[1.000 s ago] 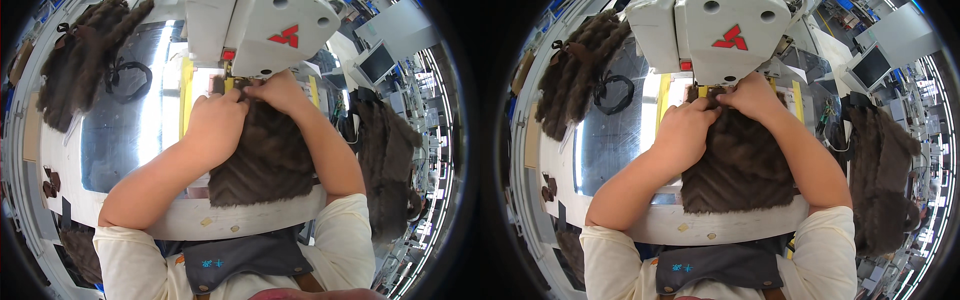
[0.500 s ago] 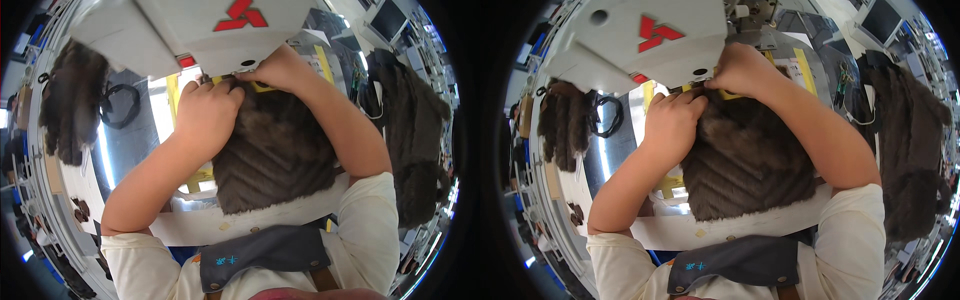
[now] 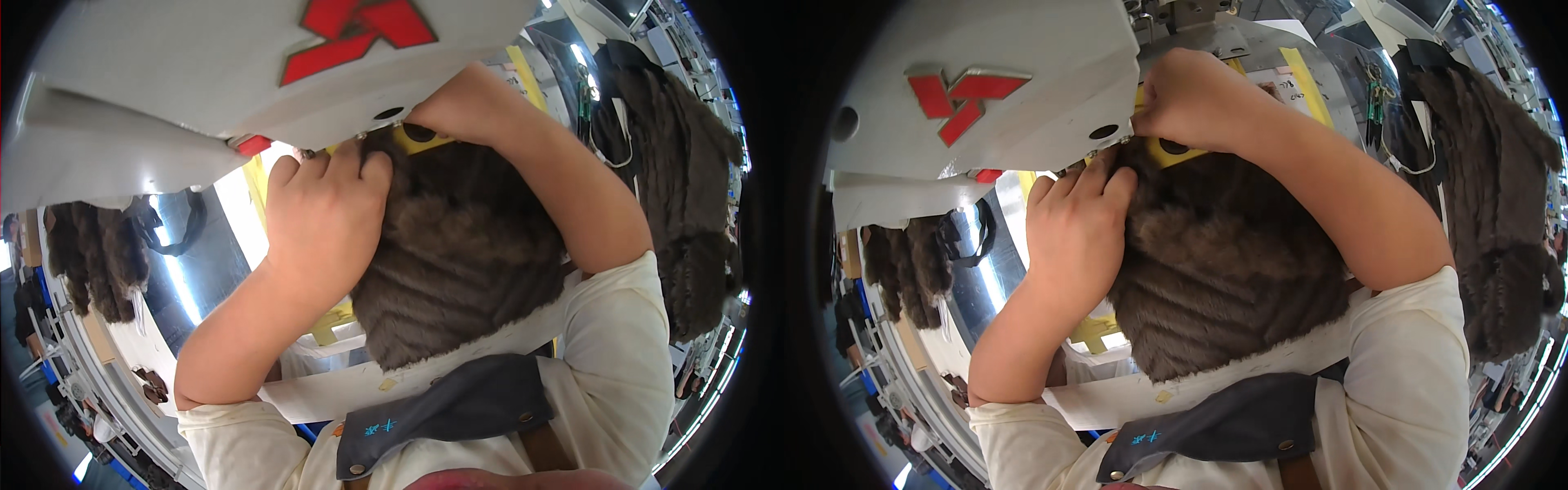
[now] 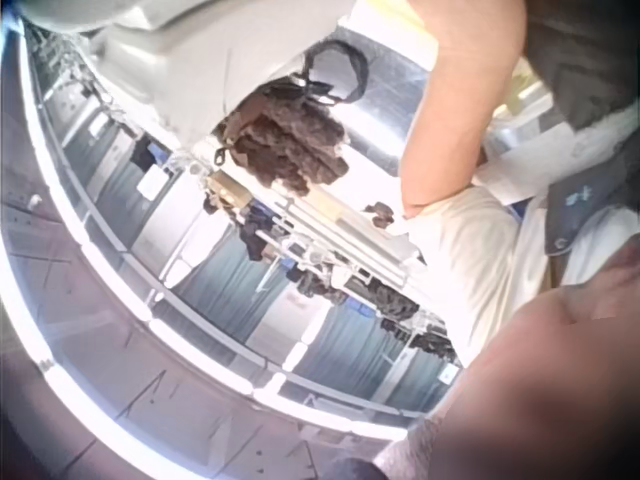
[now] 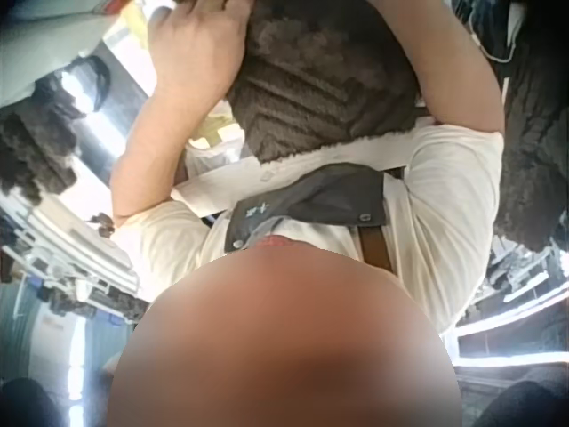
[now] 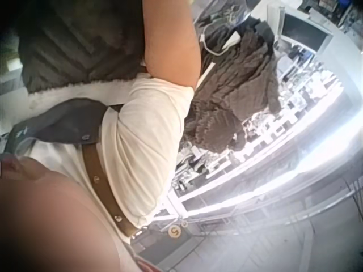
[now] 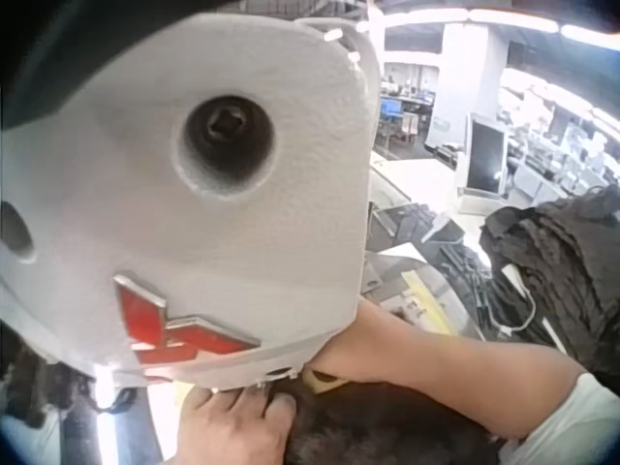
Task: Sewing fur fabric pieces together using an industrial sewing machine in a workshop environment.
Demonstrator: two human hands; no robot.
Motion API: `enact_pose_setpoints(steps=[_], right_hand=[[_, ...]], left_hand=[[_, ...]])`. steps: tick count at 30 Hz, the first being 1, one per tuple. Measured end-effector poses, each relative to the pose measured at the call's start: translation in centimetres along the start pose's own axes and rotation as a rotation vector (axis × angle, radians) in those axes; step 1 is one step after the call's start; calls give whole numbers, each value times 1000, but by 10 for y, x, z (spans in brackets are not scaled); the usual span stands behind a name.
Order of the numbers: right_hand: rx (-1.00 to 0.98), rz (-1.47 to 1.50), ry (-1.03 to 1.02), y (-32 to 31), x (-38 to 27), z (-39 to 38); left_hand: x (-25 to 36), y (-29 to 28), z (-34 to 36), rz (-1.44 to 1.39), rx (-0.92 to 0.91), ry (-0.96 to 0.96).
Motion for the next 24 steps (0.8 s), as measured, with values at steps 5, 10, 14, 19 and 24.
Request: enact_pose_setpoints(steps=[5, 10, 14, 19, 24], right_hand=[[140, -112, -264, -2, -9, 3], [194, -110, -421, -1, -23, -4], [231, -215, -360, 0, -20, -7], [21, -224, -335, -14, -48, -46], [-137, -305, -541, -2, -60, -66]], left_hand=[[-1, 3, 4, -36, -64, -20], [0, 1, 3, -38, -88, -32], [-1, 8, 1, -27, -178, -63], [-4, 13, -4, -33, -264, -110], [-2, 14, -3, -9, -267, -88]])
Point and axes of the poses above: each hand's wrist, its own z-axis towards the middle knuckle, its own y-axis out of the palm, x = y × z, the point moved 10 cm from there along z, towards the middle knuckle, and after that the axes turned 5 degrees about y, right-handed, at the moved point
